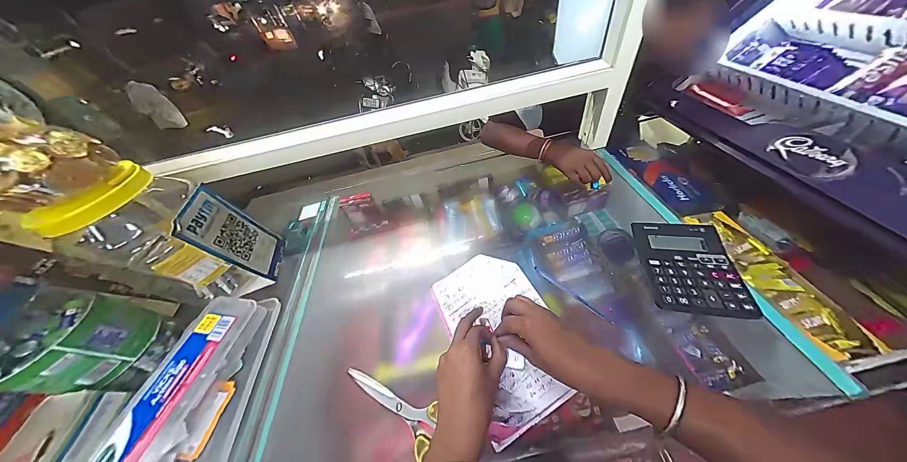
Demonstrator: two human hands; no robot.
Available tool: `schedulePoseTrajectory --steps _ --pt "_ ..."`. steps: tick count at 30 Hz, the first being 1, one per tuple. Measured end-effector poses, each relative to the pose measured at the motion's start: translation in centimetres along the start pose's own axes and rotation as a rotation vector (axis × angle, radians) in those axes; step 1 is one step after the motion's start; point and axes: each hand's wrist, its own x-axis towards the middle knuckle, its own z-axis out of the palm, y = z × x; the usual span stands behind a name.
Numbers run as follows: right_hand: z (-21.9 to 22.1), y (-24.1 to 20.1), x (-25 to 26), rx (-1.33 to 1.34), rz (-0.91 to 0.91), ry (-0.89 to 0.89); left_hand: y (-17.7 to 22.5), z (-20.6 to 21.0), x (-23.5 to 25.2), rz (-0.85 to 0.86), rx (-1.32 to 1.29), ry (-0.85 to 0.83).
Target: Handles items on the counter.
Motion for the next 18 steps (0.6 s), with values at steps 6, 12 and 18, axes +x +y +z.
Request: schedulePoseTrajectory --steps 6,12,18 --pt "-0.1 2.4 0.0 0.074 -0.134 0.023 -0.5 1.2 -0.9 0.013 -0.05 0.132" --pt "0.8 3.7 -1.3 -0.059 -0.268 0.221 -0.9 1.1 -3.4 0.042 -0.087 0.295" --pt "0.3 2.2 -1.9 -0.2 -0.469 0.365 1.9 -1.2 -9.4 0.01 -0.072 0.472"
